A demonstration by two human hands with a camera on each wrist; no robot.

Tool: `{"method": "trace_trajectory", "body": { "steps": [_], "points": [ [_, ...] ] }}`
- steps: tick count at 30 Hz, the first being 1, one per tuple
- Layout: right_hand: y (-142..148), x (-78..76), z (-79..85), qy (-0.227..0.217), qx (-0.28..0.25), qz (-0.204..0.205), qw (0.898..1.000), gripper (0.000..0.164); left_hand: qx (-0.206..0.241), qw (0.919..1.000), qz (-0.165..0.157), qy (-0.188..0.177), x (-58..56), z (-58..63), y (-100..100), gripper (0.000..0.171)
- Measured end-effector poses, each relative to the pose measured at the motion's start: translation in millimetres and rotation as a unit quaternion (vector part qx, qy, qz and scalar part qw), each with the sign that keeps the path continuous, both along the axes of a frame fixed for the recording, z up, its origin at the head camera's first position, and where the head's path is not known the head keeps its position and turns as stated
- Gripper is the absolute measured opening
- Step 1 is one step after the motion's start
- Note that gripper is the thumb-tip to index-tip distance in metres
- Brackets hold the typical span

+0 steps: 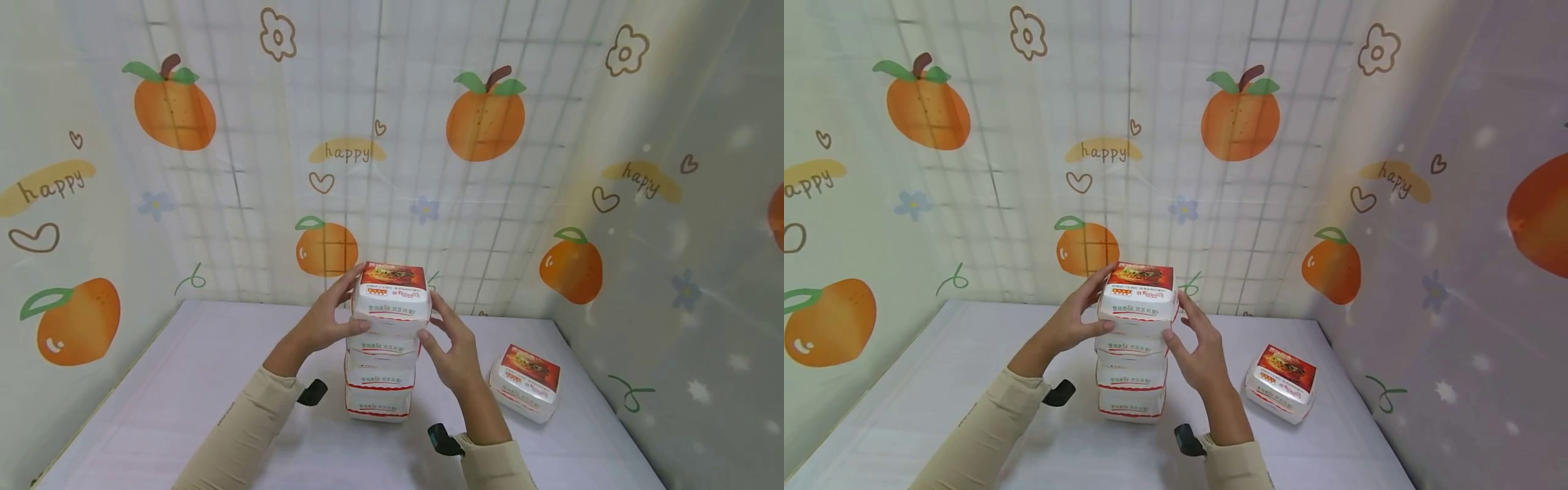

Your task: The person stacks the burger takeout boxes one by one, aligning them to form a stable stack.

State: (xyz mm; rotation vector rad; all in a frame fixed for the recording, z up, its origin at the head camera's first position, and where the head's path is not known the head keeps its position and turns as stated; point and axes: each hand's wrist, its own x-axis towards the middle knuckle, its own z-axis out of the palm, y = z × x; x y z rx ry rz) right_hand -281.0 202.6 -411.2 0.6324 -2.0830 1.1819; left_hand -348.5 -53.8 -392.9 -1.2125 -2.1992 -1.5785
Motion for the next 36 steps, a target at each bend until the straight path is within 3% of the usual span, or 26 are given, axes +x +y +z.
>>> {"method": "trace_trajectory", "body": {
  "steps": [5, 36],
  "points": [
    [6.0, -9.2, -8.9, -0.001, 0.006, 0.007, 1.0, 0.069, 0.006, 1.0, -0.002, -0.001, -1.4, -1.3, -1.0, 0.097],
    [6.9, -9.9, -11.9, -0.027, 0.008, 0.009, 1.0, 0.073, 0.006, 0.9999, 0.003, -0.015, 1.0, -2.0, -0.7, 0.098]
  ]
}}
